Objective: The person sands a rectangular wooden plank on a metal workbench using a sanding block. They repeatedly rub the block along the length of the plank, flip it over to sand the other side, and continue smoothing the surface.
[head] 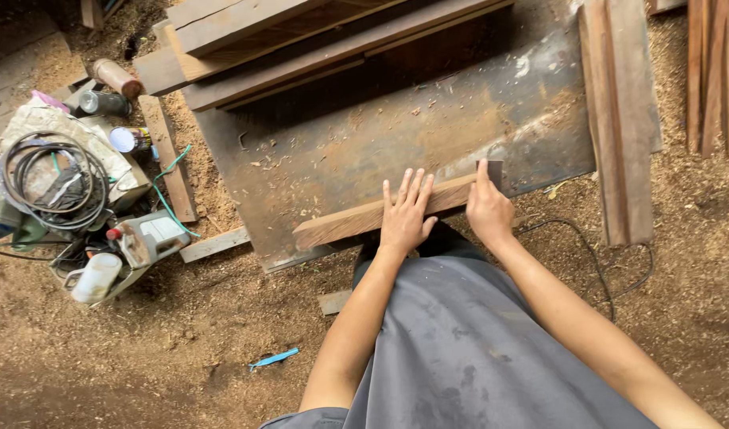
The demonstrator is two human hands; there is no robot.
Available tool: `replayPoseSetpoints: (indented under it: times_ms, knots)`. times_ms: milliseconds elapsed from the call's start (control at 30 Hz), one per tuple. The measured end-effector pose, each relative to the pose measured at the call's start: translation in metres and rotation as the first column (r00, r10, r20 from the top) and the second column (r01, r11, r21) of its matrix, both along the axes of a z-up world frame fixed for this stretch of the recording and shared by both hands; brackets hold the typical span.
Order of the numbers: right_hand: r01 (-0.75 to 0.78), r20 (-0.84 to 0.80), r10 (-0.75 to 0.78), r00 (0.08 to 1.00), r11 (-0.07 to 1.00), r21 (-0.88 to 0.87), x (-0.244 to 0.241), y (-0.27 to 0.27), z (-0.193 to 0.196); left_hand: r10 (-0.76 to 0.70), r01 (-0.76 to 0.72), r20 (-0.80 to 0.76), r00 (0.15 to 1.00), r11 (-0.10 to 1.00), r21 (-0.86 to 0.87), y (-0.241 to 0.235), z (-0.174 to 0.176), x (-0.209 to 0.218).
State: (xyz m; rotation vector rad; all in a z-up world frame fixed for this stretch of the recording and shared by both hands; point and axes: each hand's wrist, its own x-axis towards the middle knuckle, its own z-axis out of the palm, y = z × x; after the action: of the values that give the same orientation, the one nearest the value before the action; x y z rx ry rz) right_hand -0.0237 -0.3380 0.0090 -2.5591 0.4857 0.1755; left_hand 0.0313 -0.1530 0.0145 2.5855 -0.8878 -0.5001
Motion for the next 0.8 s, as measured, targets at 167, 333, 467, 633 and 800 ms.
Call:
replayPoseSetpoints:
  times_ms: [167, 333, 467, 633, 800]
  knots:
    - [-0.268, 0.230, 0.263, 0.937, 0.963, -0.008, -0.008, 0.064, -0.013, 0.009, -0.009, 0.007, 1.000, 0.998, 0.055, 0.049, 0.007, -0.017]
    - [0.050, -0.162, -0.057, 0.985, 0.998, -0.047, 0.001, 0.018, 0.001, 0.075, -0.077, 0.041, 0.996, 0.996, 0.035, 0.090, 0.008, -0.027]
    - [0.046, 0.159, -0.030, 0.987, 0.994, -0.097, 0.001, 0.067, -0.015, 0.134, -0.135, 0.042, 0.990, 0.990, 0.032, 0.115, 0.007, -0.034]
    - [-0.375, 0.134, 0.375, 0.917, 0.927, -0.024, 0.000, 0.149, -0.027, 0.144, -0.150, 0.059, 0.988, 0.982, 0.114, 0.138, 0.005, -0.044]
    - [-0.103, -0.128, 0.096, 0.987, 0.993, -0.055, 0.006, 0.082, -0.015, 0.228, -0.231, 0.070, 0.971, 0.972, 0.039, 0.147, 0.006, -0.040]
